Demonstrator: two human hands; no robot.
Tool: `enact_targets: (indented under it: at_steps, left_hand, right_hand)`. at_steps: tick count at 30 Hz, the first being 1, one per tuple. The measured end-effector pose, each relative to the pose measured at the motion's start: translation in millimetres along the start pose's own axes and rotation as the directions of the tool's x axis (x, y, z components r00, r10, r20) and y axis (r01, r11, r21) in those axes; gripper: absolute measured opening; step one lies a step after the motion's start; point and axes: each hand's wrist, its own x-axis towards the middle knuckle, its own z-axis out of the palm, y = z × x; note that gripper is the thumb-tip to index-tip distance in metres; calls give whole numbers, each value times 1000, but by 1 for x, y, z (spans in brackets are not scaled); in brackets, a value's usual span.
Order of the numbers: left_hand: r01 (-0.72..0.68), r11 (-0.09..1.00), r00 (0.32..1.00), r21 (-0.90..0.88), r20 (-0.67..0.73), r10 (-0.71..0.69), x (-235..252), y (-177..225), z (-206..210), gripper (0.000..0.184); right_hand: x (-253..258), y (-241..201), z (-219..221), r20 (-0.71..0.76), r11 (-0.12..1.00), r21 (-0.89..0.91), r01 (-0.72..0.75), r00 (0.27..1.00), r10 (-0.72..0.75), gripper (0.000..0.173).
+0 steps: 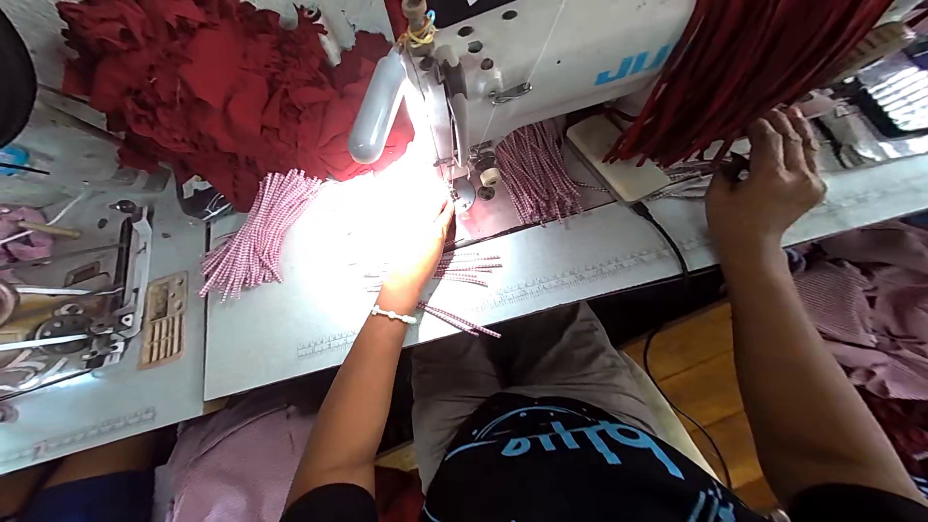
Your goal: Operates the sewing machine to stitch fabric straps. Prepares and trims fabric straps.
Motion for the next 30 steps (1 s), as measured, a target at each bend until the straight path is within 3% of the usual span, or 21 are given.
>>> enact_targets:
  at_steps: [4, 12, 18, 24, 30]
  left_hand:
    - [83, 997, 993, -2, 87, -82, -13, 19, -25, 51]
    - [73, 997, 995, 9, 69, -73, -16, 17, -27, 55]
    - [78, 995, 994, -69, 82, -73, -12, 13, -24, 50]
    - [47, 998, 998, 34, 32, -48, 2, 2, -13, 42]
    - [52, 996, 997, 69, 45, -55, 5, 2, -12, 42]
  right_hand:
    - [0, -1, -1, -10, 1000, -5, 10, 1000, -10, 45]
    - [-4, -2, -3, 0, 1000, -15, 4, 1000, -4, 48]
    - [-3, -4, -4, 6, 1000, -18, -6, 1000, 6, 47]
    - [1, 2, 0, 7, 1000, -3, 18, 1000, -18, 45]
    - [0, 0, -3, 201, 993, -75, -88, 974, 102, 35]
